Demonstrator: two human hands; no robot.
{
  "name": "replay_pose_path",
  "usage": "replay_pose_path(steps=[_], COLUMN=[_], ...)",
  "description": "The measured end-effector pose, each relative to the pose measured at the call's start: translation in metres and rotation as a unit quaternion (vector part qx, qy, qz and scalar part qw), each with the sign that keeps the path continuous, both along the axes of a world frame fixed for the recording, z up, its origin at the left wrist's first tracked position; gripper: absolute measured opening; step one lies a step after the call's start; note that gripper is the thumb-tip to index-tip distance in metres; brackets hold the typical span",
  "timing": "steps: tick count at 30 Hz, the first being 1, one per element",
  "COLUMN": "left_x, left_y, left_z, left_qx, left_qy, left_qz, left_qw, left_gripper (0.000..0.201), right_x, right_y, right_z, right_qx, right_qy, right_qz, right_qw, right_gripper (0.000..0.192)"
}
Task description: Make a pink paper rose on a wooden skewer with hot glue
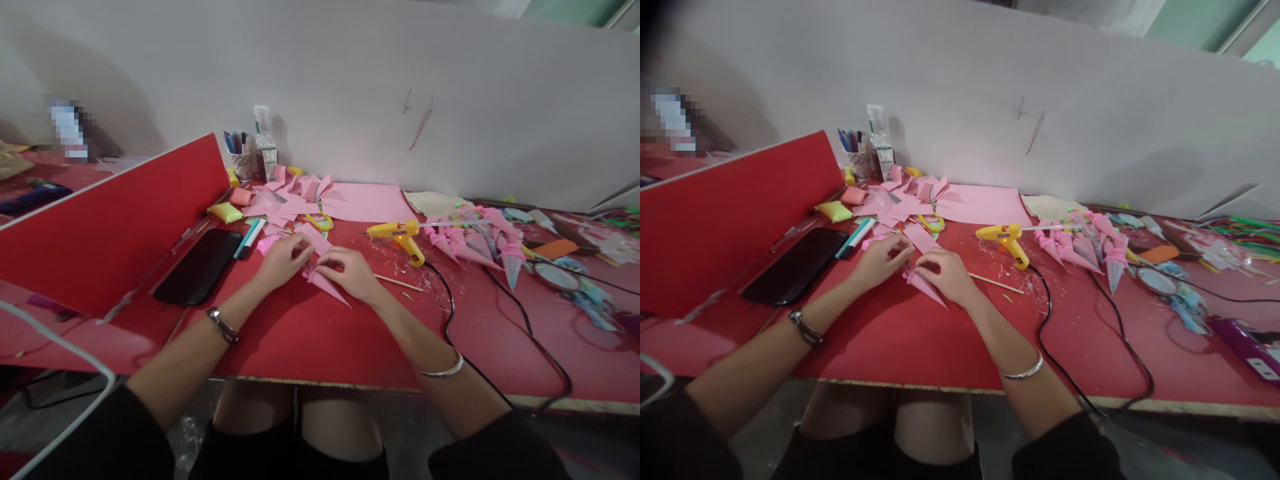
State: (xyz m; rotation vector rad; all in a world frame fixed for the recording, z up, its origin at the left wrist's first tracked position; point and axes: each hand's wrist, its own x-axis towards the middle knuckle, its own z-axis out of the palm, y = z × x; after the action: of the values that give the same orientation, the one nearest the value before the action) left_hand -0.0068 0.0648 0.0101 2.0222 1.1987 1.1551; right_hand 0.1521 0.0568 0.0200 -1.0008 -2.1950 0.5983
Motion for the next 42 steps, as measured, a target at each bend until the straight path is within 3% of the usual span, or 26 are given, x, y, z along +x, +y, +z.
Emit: replay_pose_path(steps=[22,31,37,42], left_x=[0.0000,0.0006,0.0013,0.0003], left_y=[0.0016,0.0009,-0.0046,-0.0059], left_z=[-0.0017,0.0017,0.0068,0.0072], left_qx=[0.026,0.061,0.033,0.032], left_qy=[0.027,0.006,-0.013,-0.006], left_qz=[0.005,-0.041,-0.097,-0.110], left_qw=[0.999,0.997,0.995,0.993], left_gripper=[0.011,0.021,0.030,0.036], right_x=[-0.0039,-0.0038,-0.0064,-0.0080], right_y=[-0.0015,0.0006,-0.0005,-0.0029], right_z=[-0.0028,-0.0073,-0.0083,-0.0060], right_qx=[-0.047,-0.050,-0.037,0.019], right_qy=[0.027,0.163,0.186,0.190], right_qz=[-0.005,-0.071,-0.028,-0.040], right_qw=[0.999,0.983,0.981,0.981], right_gripper=[0.007,0.013,0.014,0.009])
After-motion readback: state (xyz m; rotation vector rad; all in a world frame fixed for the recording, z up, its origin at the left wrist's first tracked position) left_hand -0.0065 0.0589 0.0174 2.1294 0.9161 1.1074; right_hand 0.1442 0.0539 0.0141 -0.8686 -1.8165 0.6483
